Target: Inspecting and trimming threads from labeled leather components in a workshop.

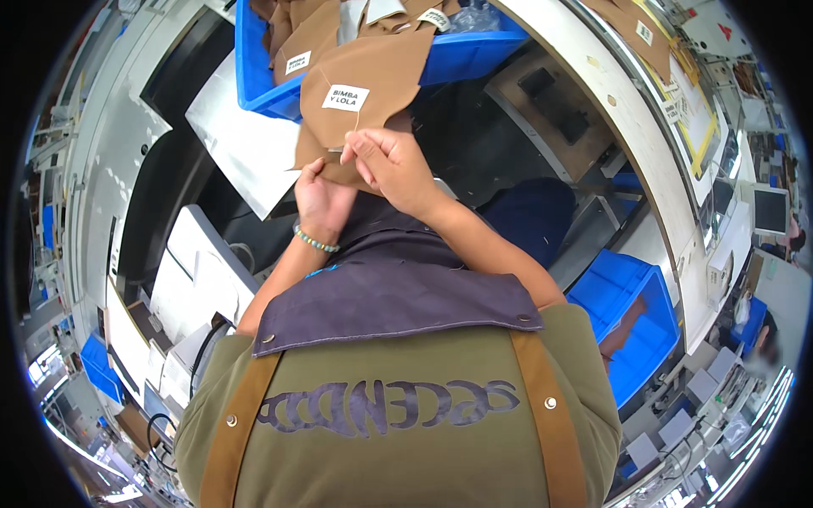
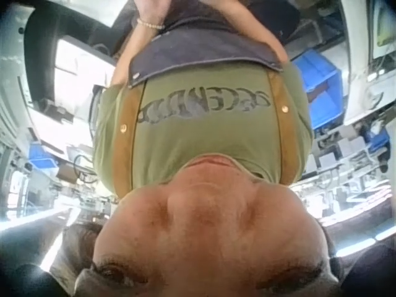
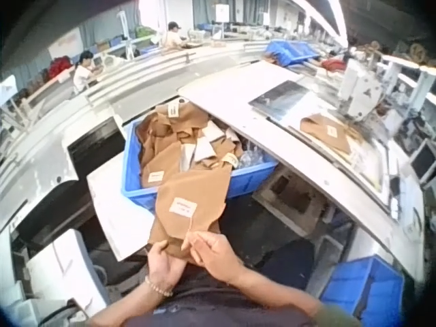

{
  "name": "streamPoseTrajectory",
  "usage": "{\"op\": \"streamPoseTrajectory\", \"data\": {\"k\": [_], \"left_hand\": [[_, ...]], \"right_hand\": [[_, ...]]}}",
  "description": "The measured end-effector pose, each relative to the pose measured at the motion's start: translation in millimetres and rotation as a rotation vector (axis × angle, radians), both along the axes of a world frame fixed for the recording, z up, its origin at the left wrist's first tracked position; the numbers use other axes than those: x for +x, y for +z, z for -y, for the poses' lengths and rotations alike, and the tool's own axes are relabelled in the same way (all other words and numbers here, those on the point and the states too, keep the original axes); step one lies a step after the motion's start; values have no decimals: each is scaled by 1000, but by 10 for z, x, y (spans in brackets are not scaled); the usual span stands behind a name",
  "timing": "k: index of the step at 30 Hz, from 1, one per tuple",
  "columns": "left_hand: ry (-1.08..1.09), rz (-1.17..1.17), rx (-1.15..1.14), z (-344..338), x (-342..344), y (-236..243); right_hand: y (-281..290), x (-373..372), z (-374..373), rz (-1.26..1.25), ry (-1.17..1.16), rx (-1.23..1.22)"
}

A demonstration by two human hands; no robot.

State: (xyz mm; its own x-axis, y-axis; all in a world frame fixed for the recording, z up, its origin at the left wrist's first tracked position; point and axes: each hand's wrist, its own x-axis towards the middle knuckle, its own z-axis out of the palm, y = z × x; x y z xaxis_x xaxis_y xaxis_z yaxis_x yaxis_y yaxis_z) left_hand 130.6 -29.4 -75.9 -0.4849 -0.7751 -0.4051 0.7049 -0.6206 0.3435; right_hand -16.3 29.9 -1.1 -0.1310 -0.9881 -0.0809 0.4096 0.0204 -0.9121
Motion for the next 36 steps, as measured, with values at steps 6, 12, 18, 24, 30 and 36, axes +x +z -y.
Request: {"op": "streamPoseTrajectory", "data": {"k": [6,12,18,24,30,36], "left_hand": [[93,-159,38,27,72,123],[26,76,65,128,112,18],[24,646,-374,216,546,14],[-334,821,-523,224,935,352],[-373,849,-579,103,1182,602],[-432,837,-591,113,1210,780]], "right_hand": [[-383,353,-165,14,144,147],[-353,402,-229,-175,425,147],[-117,-174,47,-264,368,92],[-233,-17,904,-591,177,-427],[-351,-147,969,-1092,554,-356],[-459,-401,674,-1513,438,-526]]}}
